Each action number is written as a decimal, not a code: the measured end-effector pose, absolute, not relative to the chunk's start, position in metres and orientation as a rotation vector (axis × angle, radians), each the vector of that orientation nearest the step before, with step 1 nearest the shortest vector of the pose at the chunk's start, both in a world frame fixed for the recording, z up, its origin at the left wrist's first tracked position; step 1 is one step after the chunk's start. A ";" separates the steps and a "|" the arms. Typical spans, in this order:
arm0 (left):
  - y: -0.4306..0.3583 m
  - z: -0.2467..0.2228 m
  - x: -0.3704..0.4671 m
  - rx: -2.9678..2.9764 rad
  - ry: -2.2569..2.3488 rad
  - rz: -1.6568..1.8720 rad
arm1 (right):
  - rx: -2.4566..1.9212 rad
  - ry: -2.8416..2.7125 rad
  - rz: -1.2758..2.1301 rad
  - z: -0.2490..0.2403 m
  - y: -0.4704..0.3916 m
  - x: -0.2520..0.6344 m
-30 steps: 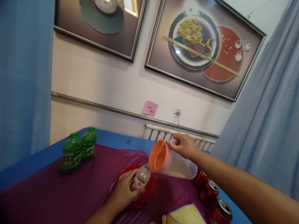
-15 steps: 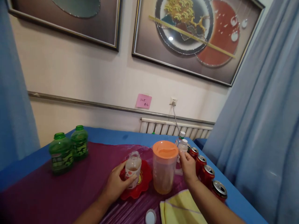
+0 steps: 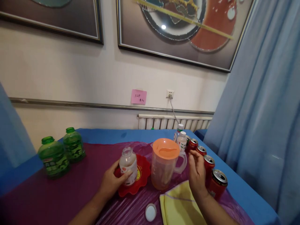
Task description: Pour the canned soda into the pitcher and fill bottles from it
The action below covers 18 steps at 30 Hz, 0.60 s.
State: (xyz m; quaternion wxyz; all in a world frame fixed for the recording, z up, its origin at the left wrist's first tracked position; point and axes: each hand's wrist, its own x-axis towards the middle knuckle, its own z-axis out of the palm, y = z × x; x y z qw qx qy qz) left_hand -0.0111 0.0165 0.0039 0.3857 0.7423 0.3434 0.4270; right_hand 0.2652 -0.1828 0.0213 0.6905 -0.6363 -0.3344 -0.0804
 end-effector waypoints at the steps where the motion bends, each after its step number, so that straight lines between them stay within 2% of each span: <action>1: 0.017 0.004 -0.011 1.877 0.871 1.092 | -1.413 -0.846 -0.236 0.019 -0.191 0.258; 7: 0.019 0.007 -0.012 1.857 0.866 1.114 | -1.528 -1.865 0.048 -0.035 -0.205 0.196; 12: 0.017 0.008 -0.012 1.902 0.876 1.137 | -1.656 -2.283 0.155 -0.079 -0.175 0.183; 15: 0.017 0.007 -0.012 1.944 0.871 1.153 | -1.668 -2.377 0.075 -0.083 -0.165 0.183; 18: 0.016 0.007 -0.014 1.979 0.859 1.155 | -1.571 -2.327 -0.083 -0.059 -0.162 0.176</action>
